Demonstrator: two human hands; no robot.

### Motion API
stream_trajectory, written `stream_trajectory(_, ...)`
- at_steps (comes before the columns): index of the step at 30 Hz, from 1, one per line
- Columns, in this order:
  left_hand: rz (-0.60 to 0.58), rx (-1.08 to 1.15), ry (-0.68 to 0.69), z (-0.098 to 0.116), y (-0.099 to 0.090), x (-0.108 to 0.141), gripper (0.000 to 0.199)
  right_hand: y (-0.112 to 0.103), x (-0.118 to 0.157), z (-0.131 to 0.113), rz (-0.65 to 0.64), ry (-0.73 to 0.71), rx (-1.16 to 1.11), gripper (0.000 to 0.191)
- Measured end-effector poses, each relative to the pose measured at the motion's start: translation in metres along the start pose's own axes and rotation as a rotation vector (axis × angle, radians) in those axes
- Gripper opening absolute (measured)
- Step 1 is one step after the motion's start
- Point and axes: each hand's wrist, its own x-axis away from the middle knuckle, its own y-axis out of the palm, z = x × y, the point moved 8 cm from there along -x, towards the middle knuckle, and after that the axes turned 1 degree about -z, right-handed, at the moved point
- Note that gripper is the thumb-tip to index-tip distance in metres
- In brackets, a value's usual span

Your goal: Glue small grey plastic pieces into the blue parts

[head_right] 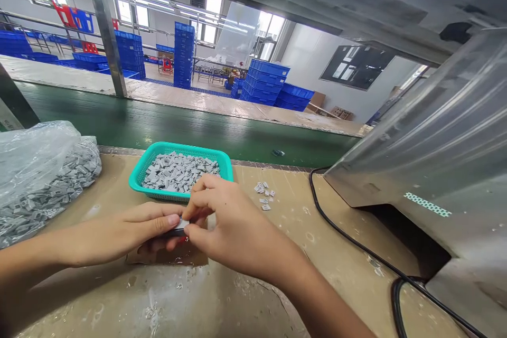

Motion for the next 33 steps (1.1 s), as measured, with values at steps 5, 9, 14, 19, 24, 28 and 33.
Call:
stream_trajectory(5,0.012,0.094,0.035,0.006,0.0,-0.001,0.023,-0.002,0.002,-0.001,0.046,0.003,0.006,0.021)
stream_trajectory(9,0.069,0.199,0.143,0.017,-0.006,-0.002,0.021,-0.013,0.007,-0.008,0.107,-0.075,-0.04,0.033)
stream_trajectory(14,0.166,0.268,0.423,0.036,-0.026,0.001,0.02,-0.025,0.018,-0.019,0.251,-0.157,-0.006,0.031)
stream_trajectory(19,0.435,0.21,0.644,0.056,-0.079,0.017,0.015,-0.03,0.019,-0.006,0.315,-0.185,0.056,0.025)
stream_trajectory(24,0.708,0.518,0.628,0.038,-0.142,0.021,0.014,-0.019,-0.018,0.07,0.24,0.026,0.055,0.017)
stream_trajectory(28,0.778,0.709,0.512,0.01,-0.162,0.009,0.016,0.013,-0.054,0.115,0.103,0.119,0.155,0.035)
stream_trajectory(33,0.738,0.82,0.447,-0.003,-0.168,-0.002,0.024,0.03,-0.064,0.124,0.045,0.152,0.221,0.04)
